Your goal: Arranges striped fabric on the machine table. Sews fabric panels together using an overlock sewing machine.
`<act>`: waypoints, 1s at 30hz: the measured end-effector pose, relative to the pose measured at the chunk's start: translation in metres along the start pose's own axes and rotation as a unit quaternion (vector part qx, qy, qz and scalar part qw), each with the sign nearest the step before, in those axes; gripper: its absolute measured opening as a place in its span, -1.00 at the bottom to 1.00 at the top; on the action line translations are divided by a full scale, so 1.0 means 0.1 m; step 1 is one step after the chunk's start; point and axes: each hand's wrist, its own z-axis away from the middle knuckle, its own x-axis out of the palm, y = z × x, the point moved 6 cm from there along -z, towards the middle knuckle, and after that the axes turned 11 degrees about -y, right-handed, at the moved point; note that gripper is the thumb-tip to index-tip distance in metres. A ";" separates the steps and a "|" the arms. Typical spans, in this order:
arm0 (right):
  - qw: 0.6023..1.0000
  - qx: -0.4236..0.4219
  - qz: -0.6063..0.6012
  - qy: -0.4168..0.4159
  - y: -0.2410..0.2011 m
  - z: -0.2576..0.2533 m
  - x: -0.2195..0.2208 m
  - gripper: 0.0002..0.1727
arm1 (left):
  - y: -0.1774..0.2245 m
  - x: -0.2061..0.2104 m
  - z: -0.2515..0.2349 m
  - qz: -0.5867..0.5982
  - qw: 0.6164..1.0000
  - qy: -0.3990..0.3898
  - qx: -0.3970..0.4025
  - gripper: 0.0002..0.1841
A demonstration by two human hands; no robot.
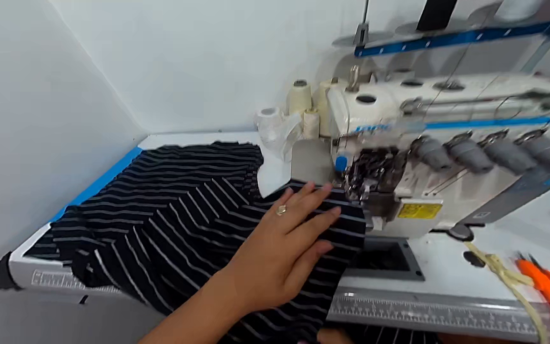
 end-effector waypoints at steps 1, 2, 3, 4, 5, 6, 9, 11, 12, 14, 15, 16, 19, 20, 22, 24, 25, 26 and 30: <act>1.000 0.008 -0.019 0.000 0.29 -0.03 0.13 -0.64 | 0.08 -0.03 0.20 0.102 0.995 0.008 0.016 -0.60; 0.998 0.034 -0.052 0.010 0.52 -0.04 0.19 -0.64 | 0.13 0.01 0.41 0.216 0.976 -0.031 0.013 -0.63; 0.993 0.067 -0.093 0.035 0.69 -0.05 0.18 -0.68 | 0.16 0.13 0.64 0.312 0.942 -0.123 -0.011 -0.64; 0.984 0.108 -0.135 0.053 0.82 -0.06 0.17 -0.71 | 0.16 0.30 0.92 0.356 0.900 -0.244 -0.055 -0.65; 0.976 0.140 -0.160 0.046 0.87 -0.07 0.16 -0.73 | 0.14 0.49 1.24 0.348 0.855 -0.364 -0.119 -0.67; 0.976 0.152 -0.155 0.010 0.86 -0.10 0.18 -0.73 | 0.10 0.69 1.58 0.307 0.809 -0.459 -0.201 -0.71; 0.978 0.076 -0.055 -0.185 0.77 -0.17 0.47 -0.61 | 0.05 1.07 2.39 0.204 0.758 -0.494 -0.374 -0.61; 0.963 0.050 0.012 -0.265 0.76 -0.18 0.67 -0.48 | 0.16 1.12 2.62 0.194 0.823 -0.383 -0.371 -0.68; 0.960 0.049 0.035 -0.274 0.75 -0.19 0.70 -0.54 | 0.22 1.11 2.68 0.193 0.853 -0.329 -0.357 -0.74; 0.960 0.033 0.062 -0.272 0.67 -0.18 0.68 -0.69 | 0.30 1.06 2.73 0.192 0.884 -0.248 -0.348 -0.77; 0.963 0.002 0.067 -0.261 0.61 -0.16 0.67 -0.74 | 0.32 1.02 2.74 0.198 0.890 -0.214 -0.351 -0.76; 0.967 -0.041 0.067 -0.243 0.55 -0.12 0.65 -0.81 | 0.34 0.97 2.75 0.211 0.892 -0.184 -0.355 -0.75; 0.966 -0.122 0.076 -0.214 0.43 0.01 0.59 -0.90 | 0.37 0.89 2.73 0.270 0.881 -0.154 -0.357 -0.74; 0.964 -0.120 0.081 -0.223 0.43 0.06 0.56 -0.87 | 0.35 0.89 2.73 0.282 0.876 -0.153 -0.359 -0.73; 0.954 -0.065 0.091 -0.276 0.48 0.16 0.52 -0.84 | 0.29 0.91 2.71 0.229 0.895 -0.138 -0.358 -0.76; 0.937 0.024 0.100 -0.333 0.57 0.26 0.52 -0.70 | 0.20 0.98 2.66 0.134 0.920 -0.131 -0.343 -0.82; 0.931 0.048 0.102 -0.347 0.61 0.29 0.54 -0.66 | 0.16 1.04 2.59 0.105 0.928 -0.141 -0.329 -0.82; 0.928 0.052 0.103 -0.353 0.63 0.32 0.56 -0.63 | 0.14 1.13 2.49 0.102 0.927 -0.173 -0.316 -0.79; 0.912 0.047 0.122 -0.388 0.57 0.32 0.59 -0.59 | 0.19 1.64 2.06 0.153 0.844 -0.413 -0.307 -0.59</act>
